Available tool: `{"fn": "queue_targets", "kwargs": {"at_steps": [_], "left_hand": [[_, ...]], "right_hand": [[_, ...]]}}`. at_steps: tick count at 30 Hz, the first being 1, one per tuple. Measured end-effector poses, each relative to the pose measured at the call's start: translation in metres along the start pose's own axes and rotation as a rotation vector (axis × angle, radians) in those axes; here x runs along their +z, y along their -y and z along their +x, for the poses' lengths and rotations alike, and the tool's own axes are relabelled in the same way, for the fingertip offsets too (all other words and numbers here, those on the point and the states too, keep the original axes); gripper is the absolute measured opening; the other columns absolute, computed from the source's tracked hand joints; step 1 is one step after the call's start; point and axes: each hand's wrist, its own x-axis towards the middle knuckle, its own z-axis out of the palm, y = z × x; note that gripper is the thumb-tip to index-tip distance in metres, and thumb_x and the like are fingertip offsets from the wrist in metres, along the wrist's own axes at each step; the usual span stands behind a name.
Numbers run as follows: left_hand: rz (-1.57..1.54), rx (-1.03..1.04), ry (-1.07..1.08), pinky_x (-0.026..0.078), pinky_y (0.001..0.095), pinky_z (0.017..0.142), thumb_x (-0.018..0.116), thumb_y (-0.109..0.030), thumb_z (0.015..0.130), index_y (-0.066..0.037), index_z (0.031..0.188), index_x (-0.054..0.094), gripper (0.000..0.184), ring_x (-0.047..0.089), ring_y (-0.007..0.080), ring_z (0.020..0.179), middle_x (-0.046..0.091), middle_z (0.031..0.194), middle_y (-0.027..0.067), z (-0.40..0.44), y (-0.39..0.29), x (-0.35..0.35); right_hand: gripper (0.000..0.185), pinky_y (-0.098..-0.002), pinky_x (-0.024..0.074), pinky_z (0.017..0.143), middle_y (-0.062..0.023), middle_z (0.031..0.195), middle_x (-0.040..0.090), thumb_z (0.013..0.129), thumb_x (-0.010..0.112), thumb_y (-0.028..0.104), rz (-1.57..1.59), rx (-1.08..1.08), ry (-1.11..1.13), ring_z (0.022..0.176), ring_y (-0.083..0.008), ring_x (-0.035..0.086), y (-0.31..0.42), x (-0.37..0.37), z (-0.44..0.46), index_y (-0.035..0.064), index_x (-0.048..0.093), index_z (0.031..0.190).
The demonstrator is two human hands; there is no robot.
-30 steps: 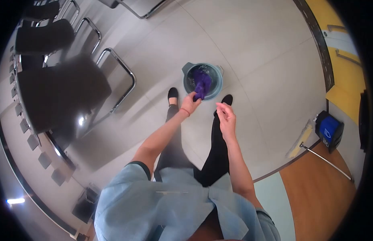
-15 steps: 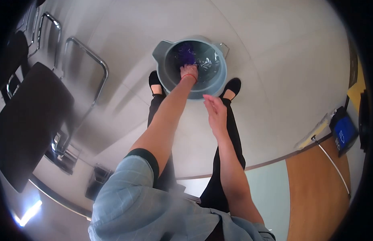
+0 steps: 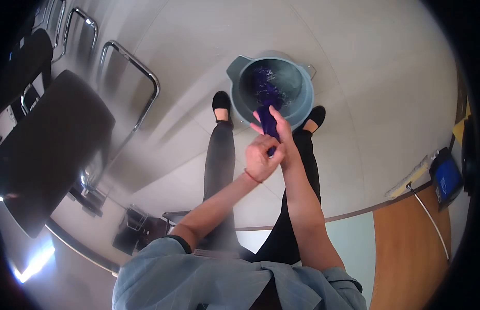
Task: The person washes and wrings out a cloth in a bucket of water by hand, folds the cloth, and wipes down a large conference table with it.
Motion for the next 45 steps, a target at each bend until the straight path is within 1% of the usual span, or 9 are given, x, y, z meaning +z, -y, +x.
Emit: {"fn": "queue_targets", "kwargs": {"at_steps": [6,17,21,23,26,29,30,41,45], "left_hand": [[0.221,-0.177,-0.325,0.044,0.0518,0.056,0.057,-0.033,0.105,-0.002,0.070,0.069,0.048,0.062,0.0437,0.058,0.060,0.063,0.0234,0.069,0.063,0.046],[-0.029,-0.054,0.045,0.038,0.0532,0.109,0.073,-0.030,0.093,-0.005,0.096,0.075,0.025,0.057,0.0485,0.118,0.063,0.119,0.0292,-0.006,0.057,0.049],[1.062,0.185,-0.262,0.040,0.0543,0.106,0.069,-0.032,0.095,-0.005,0.103,0.074,0.028,0.058,0.0478,0.117,0.063,0.119,0.0287,0.037,0.125,0.090],[0.149,-0.266,-0.256,0.050,0.0439,0.084,0.070,-0.025,0.097,-0.006,0.093,0.073,0.020,0.061,0.0381,0.093,0.066,0.096,0.0156,0.080,0.069,0.056],[0.148,-0.115,-0.336,0.050,0.0468,0.079,0.074,-0.030,0.093,-0.007,0.081,0.070,0.026,0.062,0.0368,0.089,0.063,0.090,0.0138,0.096,0.057,0.050],[0.161,0.029,-0.238,0.051,0.0464,0.081,0.081,-0.025,0.086,-0.007,0.075,0.066,0.026,0.065,0.0364,0.094,0.062,0.091,0.0132,0.054,0.038,0.047],[0.134,-0.024,-0.185,0.053,0.0443,0.077,0.081,-0.022,0.086,-0.006,0.075,0.065,0.026,0.067,0.0355,0.088,0.062,0.089,0.0128,0.037,0.024,0.041],[0.399,-0.174,-0.181,0.050,0.0484,0.081,0.077,-0.039,0.090,-0.013,0.094,0.077,0.026,0.065,0.0346,0.094,0.070,0.100,0.0080,0.097,0.052,0.045],[0.152,0.072,-0.120,0.050,0.0456,0.087,0.083,-0.037,0.083,-0.010,0.090,0.073,0.030,0.062,0.0353,0.100,0.065,0.103,0.0121,0.054,0.019,0.035]], "right_hand": [[0.034,-0.0449,0.0538,0.105,-0.0173,0.127,0.066,0.107,0.042,0.011,-0.010,-0.112,-0.068,0.117,-0.0286,0.066,-0.012,-0.018,0.013,-0.0030,0.052,0.136],[0.054,-0.0402,0.0447,0.115,-0.0153,0.135,0.062,0.109,0.051,0.044,0.077,-0.037,0.107,0.129,-0.0260,0.059,0.002,0.000,-0.015,-0.0028,0.054,0.137],[0.044,-0.0414,0.0410,0.119,-0.0150,0.146,0.055,0.110,0.048,0.025,0.182,-0.096,0.222,0.137,-0.0267,0.053,-0.028,-0.056,0.035,-0.0036,0.049,0.142],[0.042,-0.0430,0.0396,0.119,-0.0151,0.145,0.056,0.112,0.041,0.026,0.177,-0.002,0.073,0.138,-0.0265,0.052,-0.007,-0.018,0.009,-0.0017,0.050,0.143],[0.049,-0.0431,0.0433,0.115,-0.0147,0.141,0.060,0.112,0.042,0.039,0.257,-0.016,0.034,0.136,-0.0260,0.053,-0.005,-0.010,0.004,0.0009,0.056,0.139],[0.060,-0.0446,0.0430,0.117,-0.0158,0.145,0.057,0.110,0.044,0.048,0.484,0.082,0.753,0.139,-0.0294,0.052,0.003,-0.049,0.017,0.0004,0.050,0.148],[0.063,-0.0441,0.0427,0.115,-0.0118,0.133,0.061,0.102,0.059,0.056,0.342,0.124,0.175,0.135,-0.0272,0.054,0.006,-0.045,0.016,0.0017,0.057,0.134],[0.039,-0.0435,0.0459,0.114,-0.0128,0.138,0.062,0.110,0.041,0.021,0.214,-0.060,-0.053,0.129,-0.0248,0.059,0.001,-0.015,0.009,0.0004,0.055,0.141],[0.057,-0.0430,0.0449,0.114,-0.0134,0.136,0.063,0.108,0.051,0.045,0.415,0.078,0.507,0.132,-0.0281,0.057,0.012,-0.056,0.025,0.0009,0.055,0.142]]}}
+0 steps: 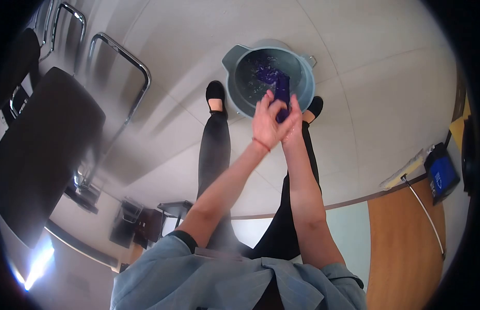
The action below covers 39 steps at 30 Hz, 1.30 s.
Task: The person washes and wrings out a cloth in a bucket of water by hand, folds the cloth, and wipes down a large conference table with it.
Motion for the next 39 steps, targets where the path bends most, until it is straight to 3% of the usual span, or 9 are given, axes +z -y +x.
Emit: {"fn": "queue_targets", "kwargs": {"at_steps": [4,8,11,13,16,19,24,31,39], "left_hand": [[-0.088,0.027,-0.078,0.053,0.0441,0.076,0.081,-0.032,0.085,-0.009,0.083,0.072,0.025,0.066,0.0346,0.083,0.065,0.088,0.0114,-0.028,-0.024,0.000],[0.090,-0.228,-0.116,0.054,0.0454,0.069,0.076,-0.032,0.090,-0.011,0.078,0.074,0.024,0.066,0.0348,0.068,0.065,0.079,0.0113,0.011,0.027,0.025],[0.334,-0.233,0.089,0.053,0.0461,0.083,0.076,-0.033,0.090,-0.018,0.112,0.071,0.027,0.066,0.0344,0.096,0.069,0.102,0.0085,0.047,0.067,0.019],[0.484,-0.236,0.379,0.045,0.0533,0.104,0.079,-0.027,0.086,-0.026,0.147,0.049,0.068,0.054,0.0368,0.129,0.060,0.133,0.0117,0.064,0.091,0.007],[-0.045,-0.047,0.249,0.041,0.0510,0.118,0.078,-0.012,0.083,-0.028,0.149,0.049,0.074,0.043,0.0409,0.144,0.046,0.153,0.0204,0.086,0.121,0.013],[0.185,0.281,0.502,0.044,0.0468,0.118,0.075,-0.010,0.084,-0.027,0.147,0.052,0.070,0.042,0.0417,0.145,0.041,0.158,0.0208,0.113,0.143,0.028],[0.473,-0.105,0.599,0.046,0.0485,0.114,0.077,-0.010,0.082,-0.015,0.146,0.054,0.068,0.051,0.0423,0.138,0.047,0.152,0.0208,0.144,0.149,0.049],[0.446,-0.194,0.500,0.050,0.0491,0.108,0.075,-0.020,0.085,-0.006,0.137,0.062,0.055,0.062,0.0430,0.121,0.063,0.136,0.0252,0.142,0.166,0.085],[-0.011,0.182,0.249,0.049,0.0426,0.087,0.081,-0.016,0.068,0.000,0.093,0.069,0.032,0.055,0.0374,0.098,0.055,0.099,0.0181,0.040,0.033,-0.017]], "right_hand": [[0.062,-0.0433,0.0434,0.116,-0.0149,0.134,0.063,0.104,0.060,0.044,-0.278,-0.135,-0.402,0.133,-0.0290,0.056,-0.017,0.051,-0.004,-0.0046,0.052,0.142],[0.045,-0.0434,0.0404,0.120,-0.0132,0.142,0.059,0.101,0.057,0.010,-0.349,-0.162,-0.527,0.134,-0.0270,0.055,-0.018,0.027,-0.001,-0.0013,0.051,0.144],[0.045,-0.0366,0.0426,0.113,-0.0118,0.139,0.064,0.093,0.052,-0.001,-0.885,-0.338,-0.391,0.127,-0.0229,0.060,-0.016,0.049,-0.006,0.0008,0.060,0.138],[0.048,-0.0305,0.0440,0.107,-0.0109,0.130,0.070,0.084,0.046,-0.011,-1.189,-0.387,-0.284,0.119,-0.0187,0.064,-0.011,0.070,-0.012,-0.0007,0.067,0.126],[0.051,-0.0309,0.0454,0.106,-0.0123,0.124,0.072,0.079,0.041,-0.013,-1.399,-0.322,-0.259,0.119,-0.0175,0.064,-0.005,0.087,-0.019,-0.0041,0.067,0.122],[0.048,-0.0375,0.0472,0.106,-0.0188,0.122,0.071,0.078,0.044,-0.013,-1.651,-0.354,-0.227,0.120,-0.0300,0.066,0.001,0.071,-0.018,-0.0065,0.067,0.120],[0.064,-0.0416,0.0368,0.120,-0.0245,0.154,0.049,0.089,0.055,-0.006,-2.035,-0.618,-0.649,0.143,-0.0390,0.047,0.001,0.050,-0.025,0.0019,0.049,0.151],[0.063,-0.0439,0.0338,0.122,-0.0237,0.156,0.047,0.095,0.065,0.008,-1.755,-0.365,-0.577,0.148,-0.0375,0.042,0.012,0.045,-0.029,0.0022,0.044,0.154],[0.054,-0.0369,0.0511,0.103,-0.0109,0.137,0.065,0.105,0.060,0.048,-0.473,-0.201,-0.497,0.124,-0.0223,0.063,-0.006,0.046,-0.003,0.0055,0.061,0.138]]}}
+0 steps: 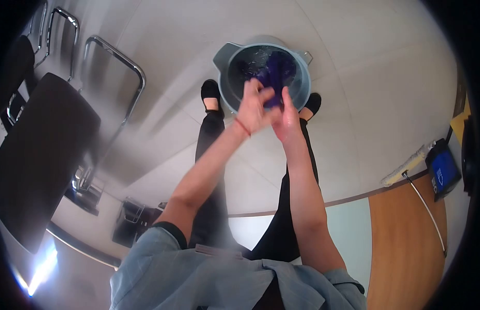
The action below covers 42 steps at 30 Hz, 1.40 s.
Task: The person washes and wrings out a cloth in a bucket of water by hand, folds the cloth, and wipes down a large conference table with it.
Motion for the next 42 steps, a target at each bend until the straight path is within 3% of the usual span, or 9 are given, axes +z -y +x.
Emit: {"fn": "queue_targets", "kwargs": {"at_steps": [2,6,10,13,21,31,34,37,42], "left_hand": [[-0.091,0.025,-0.016,0.048,0.0413,0.087,0.085,-0.015,0.066,0.000,0.084,0.069,0.028,0.053,0.0350,0.097,0.051,0.100,0.0154,-0.021,-0.038,-0.015],[-0.186,0.035,-0.139,0.048,0.0407,0.084,0.085,-0.010,0.068,0.000,0.067,0.066,0.022,0.053,0.0335,0.090,0.053,0.092,0.0111,-0.045,-0.071,-0.005],[-0.160,-0.049,-0.309,0.048,0.0431,0.077,0.077,-0.007,0.079,0.003,0.067,0.067,0.019,0.057,0.0350,0.082,0.056,0.082,0.0140,-0.019,-0.037,0.030],[0.035,-0.306,-0.428,0.049,0.0463,0.075,0.073,-0.014,0.087,0.004,0.070,0.071,0.025,0.060,0.0362,0.082,0.060,0.088,0.0180,0.027,-0.006,0.038],[-0.101,-0.381,-0.138,0.053,0.0452,0.071,0.079,-0.025,0.083,-0.003,0.077,0.072,0.025,0.066,0.0388,0.076,0.062,0.075,0.0141,-0.018,-0.049,0.034],[0.365,-0.582,0.114,0.050,0.0509,0.101,0.050,-0.045,0.099,-0.005,0.095,0.078,0.049,0.067,0.0393,0.112,0.075,0.108,0.0203,0.016,0.036,0.015],[-0.084,-0.413,-0.012,0.046,0.0447,0.107,0.043,-0.053,0.104,0.001,0.108,0.075,0.062,0.063,0.0399,0.122,0.075,0.114,0.0215,0.021,0.066,-0.003],[-0.785,-0.895,0.108,0.051,0.0385,0.099,0.059,-0.047,0.102,0.010,0.106,0.071,0.059,0.071,0.0321,0.105,0.076,0.107,0.0218,0.037,0.046,-0.004],[-0.215,-0.581,0.129,0.056,0.0444,0.093,0.072,-0.037,0.093,0.006,0.111,0.070,0.046,0.072,0.0371,0.105,0.075,0.113,0.0242,0.051,0.081,0.041]], "right_hand": [[0.054,-0.0373,0.0572,0.093,-0.0054,0.119,0.072,0.102,0.060,0.055,0.091,0.062,0.186,0.107,-0.0183,0.069,0.006,0.002,0.004,0.0081,0.066,0.129],[0.068,-0.0498,0.0289,0.126,-0.0130,0.161,0.040,0.109,0.050,0.043,0.066,0.074,0.119,0.154,-0.0281,0.030,0.021,0.050,-0.029,0.0010,0.032,0.159],[0.050,-0.0495,0.0327,0.124,-0.0126,0.160,0.044,0.112,0.033,0.025,0.142,-0.137,0.402,0.151,-0.0272,0.037,-0.026,-0.006,0.020,-0.0011,0.037,0.155],[0.043,-0.0425,0.0384,0.121,-0.0139,0.146,0.057,0.111,0.037,0.018,0.139,0.062,-0.042,0.141,-0.0265,0.050,-0.010,0.023,0.000,-0.0013,0.045,0.148],[0.071,-0.0408,0.0382,0.117,-0.0109,0.150,0.056,0.107,0.043,0.060,0.288,0.056,0.240,0.141,-0.0208,0.047,-0.016,-0.029,0.018,0.0034,0.048,0.150],[0.039,-0.0323,0.0394,0.115,-0.0082,0.140,0.064,0.103,0.058,0.010,-0.380,-0.304,0.141,0.131,-0.0176,0.056,0.008,0.020,-0.011,-0.0011,0.058,0.141],[0.035,-0.0373,0.0380,0.117,-0.0113,0.131,0.068,0.098,0.062,0.004,-0.819,-0.347,0.087,0.121,-0.0219,0.063,0.002,0.010,-0.013,-0.0010,0.062,0.132],[0.042,-0.0470,0.0333,0.121,-0.0167,0.131,0.066,0.090,0.067,0.004,-1.358,-0.724,0.177,0.122,-0.0311,0.062,-0.003,0.011,-0.014,-0.0029,0.061,0.132],[0.056,-0.0508,0.0287,0.124,-0.0228,0.148,0.054,0.090,0.068,0.006,-1.457,-0.777,-0.058,0.142,-0.0413,0.046,-0.007,0.008,-0.020,-0.0009,0.053,0.143]]}}
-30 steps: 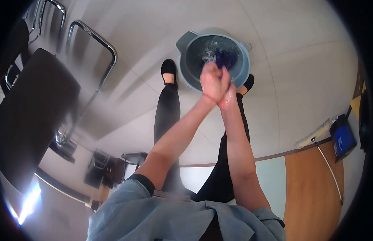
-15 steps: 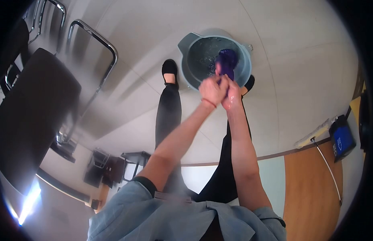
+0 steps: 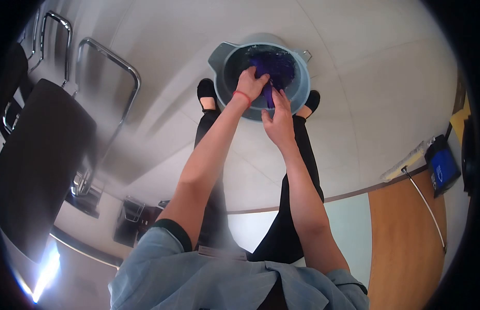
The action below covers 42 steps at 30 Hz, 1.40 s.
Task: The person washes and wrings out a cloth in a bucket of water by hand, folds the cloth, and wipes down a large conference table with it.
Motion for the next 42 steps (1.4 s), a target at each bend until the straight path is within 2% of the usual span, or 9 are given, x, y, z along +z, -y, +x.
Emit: {"fn": "queue_targets", "kwargs": {"at_steps": [7,15,19,23,28,31,35,38,42], "left_hand": [[0.545,-0.340,0.008,0.055,0.0488,0.101,0.069,-0.022,0.089,-0.001,0.116,0.071,0.034,0.068,0.0421,0.118,0.068,0.128,0.0269,0.084,0.041,0.053],[0.101,0.076,-0.165,0.054,0.0512,0.080,0.071,-0.019,0.078,0.002,0.094,0.062,0.028,0.066,0.0495,0.089,0.068,0.093,0.0291,-0.069,-0.029,0.004],[0.117,0.263,-0.180,0.055,0.0405,0.080,0.081,-0.012,0.074,0.000,0.091,0.069,0.024,0.066,0.0342,0.084,0.066,0.089,0.0155,-0.171,-0.063,-0.012],[0.069,0.465,-0.207,0.051,0.0392,0.082,0.083,-0.004,0.070,-0.001,0.073,0.067,0.017,0.061,0.0291,0.088,0.065,0.083,0.0095,-0.214,-0.094,-0.005],[0.081,0.554,-0.331,0.045,0.0433,0.066,0.077,-0.009,0.083,0.000,0.067,0.063,0.023,0.060,0.0358,0.074,0.061,0.071,0.0143,-0.173,-0.067,0.028],[0.014,0.463,-0.406,0.044,0.0436,0.057,0.074,-0.014,0.090,0.000,0.066,0.064,0.029,0.058,0.0411,0.062,0.061,0.068,0.0204,-0.131,-0.060,0.027],[-0.349,0.010,-0.349,0.041,0.0347,0.052,0.075,-0.030,0.098,-0.003,0.069,0.071,0.039,0.058,0.0145,0.055,0.069,0.067,0.0018,-0.083,-0.039,-0.002],[-0.805,-0.143,-0.232,0.044,0.0291,0.049,0.079,-0.026,0.094,-0.006,0.100,0.071,0.022,0.059,0.0073,0.064,0.072,0.087,0.0007,-0.077,-0.043,-0.032],[-0.829,-0.334,-0.065,0.055,0.0341,0.057,0.083,-0.019,0.087,-0.003,0.140,0.051,0.064,0.070,0.0170,0.078,0.070,0.108,0.0082,-0.041,0.025,-0.012]], "right_hand": [[0.057,-0.0454,0.0357,0.120,-0.0244,0.151,0.052,0.093,0.067,0.010,0.070,0.130,0.013,0.146,-0.0403,0.043,-0.008,-0.023,0.000,-0.0021,0.051,0.146],[0.069,-0.0429,0.0424,0.113,-0.0186,0.144,0.056,0.099,0.067,0.051,1.236,1.085,-0.019,0.139,-0.0301,0.051,-0.012,-0.009,0.010,0.0054,0.052,0.149],[0.079,-0.0572,0.0535,0.099,-0.0138,0.118,0.060,0.094,0.066,0.067,1.496,0.909,0.183,0.117,-0.0297,0.062,-0.015,-0.008,0.013,0.0081,0.049,0.145],[0.064,-0.0360,0.0596,0.082,-0.0129,0.102,0.070,0.099,0.061,0.063,1.514,1.003,0.171,0.091,-0.0224,0.069,0.032,-0.020,0.016,0.0045,0.063,0.126],[0.034,-0.0372,0.0566,0.068,-0.0123,0.087,0.069,0.097,0.069,0.032,1.596,0.935,0.347,0.074,-0.0235,0.068,-0.060,0.029,0.015,0.0011,0.062,0.111],[0.031,-0.0369,0.0566,0.078,-0.0088,0.102,0.071,0.103,0.060,0.037,1.607,0.580,-0.011,0.088,-0.0196,0.068,-0.062,0.041,-0.008,0.0089,0.065,0.114],[0.042,-0.0362,0.0554,0.089,-0.0069,0.116,0.072,0.107,0.054,0.047,1.573,0.894,-0.133,0.102,-0.0189,0.070,0.003,0.018,0.020,0.0107,0.064,0.126],[0.037,-0.0373,0.0545,0.092,-0.0063,0.122,0.071,0.108,0.055,0.041,1.542,0.927,-0.145,0.110,-0.0191,0.068,0.006,0.015,0.018,0.0108,0.063,0.128],[0.043,-0.0427,0.0550,0.095,-0.0100,0.128,0.064,0.103,0.061,0.014,1.413,0.856,-0.197,0.113,-0.0239,0.066,-0.011,0.031,0.013,0.0034,0.051,0.143]]}}
